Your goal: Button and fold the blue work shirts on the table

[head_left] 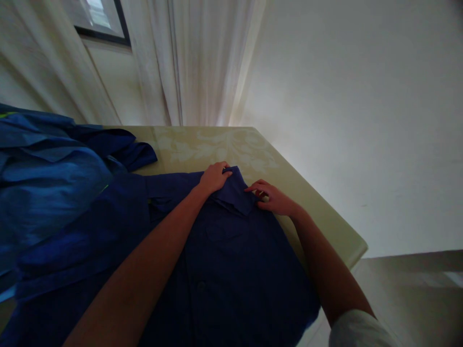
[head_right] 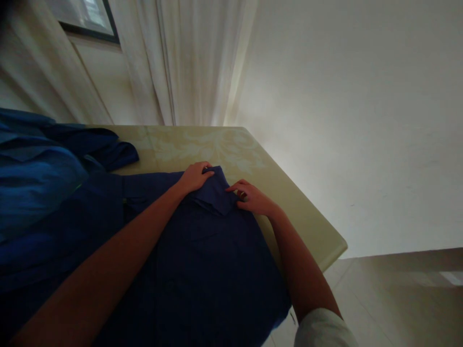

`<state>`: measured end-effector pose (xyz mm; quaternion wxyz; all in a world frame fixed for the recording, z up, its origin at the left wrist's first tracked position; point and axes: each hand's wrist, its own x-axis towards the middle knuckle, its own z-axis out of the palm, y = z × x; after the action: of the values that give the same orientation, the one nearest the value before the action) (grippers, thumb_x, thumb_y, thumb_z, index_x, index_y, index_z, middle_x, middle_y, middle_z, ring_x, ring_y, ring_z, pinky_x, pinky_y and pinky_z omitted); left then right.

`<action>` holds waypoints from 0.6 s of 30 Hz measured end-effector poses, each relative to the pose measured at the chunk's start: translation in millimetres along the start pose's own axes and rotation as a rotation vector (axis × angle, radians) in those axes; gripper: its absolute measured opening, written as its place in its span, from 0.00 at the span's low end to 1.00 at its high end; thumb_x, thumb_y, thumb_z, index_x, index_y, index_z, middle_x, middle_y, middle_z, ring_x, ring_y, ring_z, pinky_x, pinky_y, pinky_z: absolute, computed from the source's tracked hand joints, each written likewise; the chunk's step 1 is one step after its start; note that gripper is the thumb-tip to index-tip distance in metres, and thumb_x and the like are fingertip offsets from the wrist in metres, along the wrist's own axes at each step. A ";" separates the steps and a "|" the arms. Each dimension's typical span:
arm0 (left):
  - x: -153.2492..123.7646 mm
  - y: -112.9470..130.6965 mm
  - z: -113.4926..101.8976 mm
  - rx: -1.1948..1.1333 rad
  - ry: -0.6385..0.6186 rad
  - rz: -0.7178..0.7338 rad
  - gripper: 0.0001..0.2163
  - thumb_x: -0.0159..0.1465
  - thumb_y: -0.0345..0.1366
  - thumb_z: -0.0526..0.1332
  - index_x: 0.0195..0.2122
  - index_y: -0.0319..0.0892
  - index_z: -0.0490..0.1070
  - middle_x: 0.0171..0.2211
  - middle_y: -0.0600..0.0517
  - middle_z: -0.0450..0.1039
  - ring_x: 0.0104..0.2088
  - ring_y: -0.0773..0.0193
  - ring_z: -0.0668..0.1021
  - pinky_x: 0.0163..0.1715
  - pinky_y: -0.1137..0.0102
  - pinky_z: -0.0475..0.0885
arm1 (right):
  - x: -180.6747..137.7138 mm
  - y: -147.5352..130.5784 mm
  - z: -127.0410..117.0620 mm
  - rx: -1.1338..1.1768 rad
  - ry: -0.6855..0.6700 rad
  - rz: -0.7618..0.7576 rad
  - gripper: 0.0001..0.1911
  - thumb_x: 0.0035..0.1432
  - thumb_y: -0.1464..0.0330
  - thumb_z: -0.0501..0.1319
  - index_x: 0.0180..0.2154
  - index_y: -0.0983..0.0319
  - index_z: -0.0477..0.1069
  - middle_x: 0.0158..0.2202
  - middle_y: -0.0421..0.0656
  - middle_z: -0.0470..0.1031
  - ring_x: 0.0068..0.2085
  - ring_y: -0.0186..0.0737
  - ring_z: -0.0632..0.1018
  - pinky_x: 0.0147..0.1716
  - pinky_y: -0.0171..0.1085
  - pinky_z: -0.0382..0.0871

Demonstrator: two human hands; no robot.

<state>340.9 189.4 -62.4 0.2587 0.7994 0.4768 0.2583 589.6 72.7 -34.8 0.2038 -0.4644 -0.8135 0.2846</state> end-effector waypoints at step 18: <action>-1.9 5.9 -26.4 0.146 -0.263 0.029 0.13 0.62 0.45 0.59 0.32 0.42 0.78 0.34 0.45 0.79 0.35 0.56 0.78 0.37 0.66 0.69 | 3.7 -1.8 -0.8 -0.113 0.059 -0.014 0.13 0.58 0.72 0.63 0.43 0.58 0.81 0.43 0.45 0.70 0.39 0.39 0.75 0.42 0.40 0.72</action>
<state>326.4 189.6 -39.5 0.2567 0.8497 0.4447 0.1196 587.1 75.4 -32.7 0.2032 -0.4775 -0.8252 0.2231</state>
